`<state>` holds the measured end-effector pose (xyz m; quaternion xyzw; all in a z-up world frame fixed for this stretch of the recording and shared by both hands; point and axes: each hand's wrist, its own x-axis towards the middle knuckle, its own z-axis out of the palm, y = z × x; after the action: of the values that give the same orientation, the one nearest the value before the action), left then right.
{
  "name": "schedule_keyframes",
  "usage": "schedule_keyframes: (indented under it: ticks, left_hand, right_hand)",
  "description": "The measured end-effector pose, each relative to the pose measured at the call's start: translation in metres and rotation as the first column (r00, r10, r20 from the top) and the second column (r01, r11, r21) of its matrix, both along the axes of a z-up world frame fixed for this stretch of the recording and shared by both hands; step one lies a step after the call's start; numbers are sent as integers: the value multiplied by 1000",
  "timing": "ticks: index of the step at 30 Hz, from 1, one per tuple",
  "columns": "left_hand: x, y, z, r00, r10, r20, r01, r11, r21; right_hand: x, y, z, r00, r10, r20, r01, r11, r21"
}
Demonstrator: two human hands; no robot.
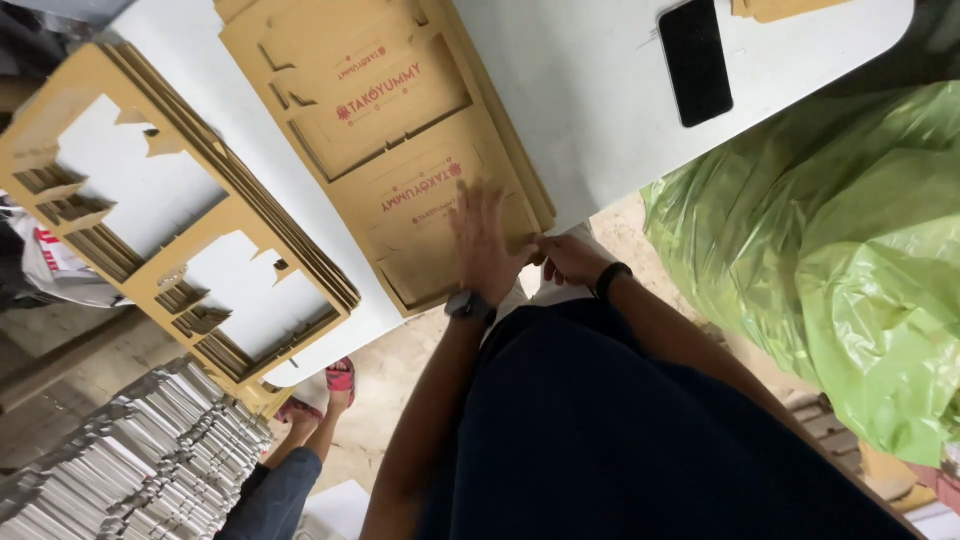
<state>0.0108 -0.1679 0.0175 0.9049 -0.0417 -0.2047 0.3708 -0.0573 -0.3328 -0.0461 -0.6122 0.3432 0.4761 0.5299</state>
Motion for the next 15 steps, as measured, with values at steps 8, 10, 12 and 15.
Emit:
schedule_keyframes:
  ticks: [8, 10, 12, 15]
  left_hand:
    - [27, 7, -47, 868, -354, -349, 485, 757, 438]
    - [6, 4, -122, 946, -291, 146, 176, 833, 524]
    - [-4, 18, -139, 775, -199, 600, -143, 870, 473]
    - [27, 45, -90, 960, -262, -94, 276, 938, 210]
  right_hand:
    - [8, 20, 42, 968, 97, 229, -33, 963, -269]
    - [22, 18, 49, 961, 145, 235, -69, 951, -301]
    - [17, 24, 59, 952, 192, 237, -109, 939, -325]
    - [16, 24, 74, 950, 235, 207, -147, 919, -367]
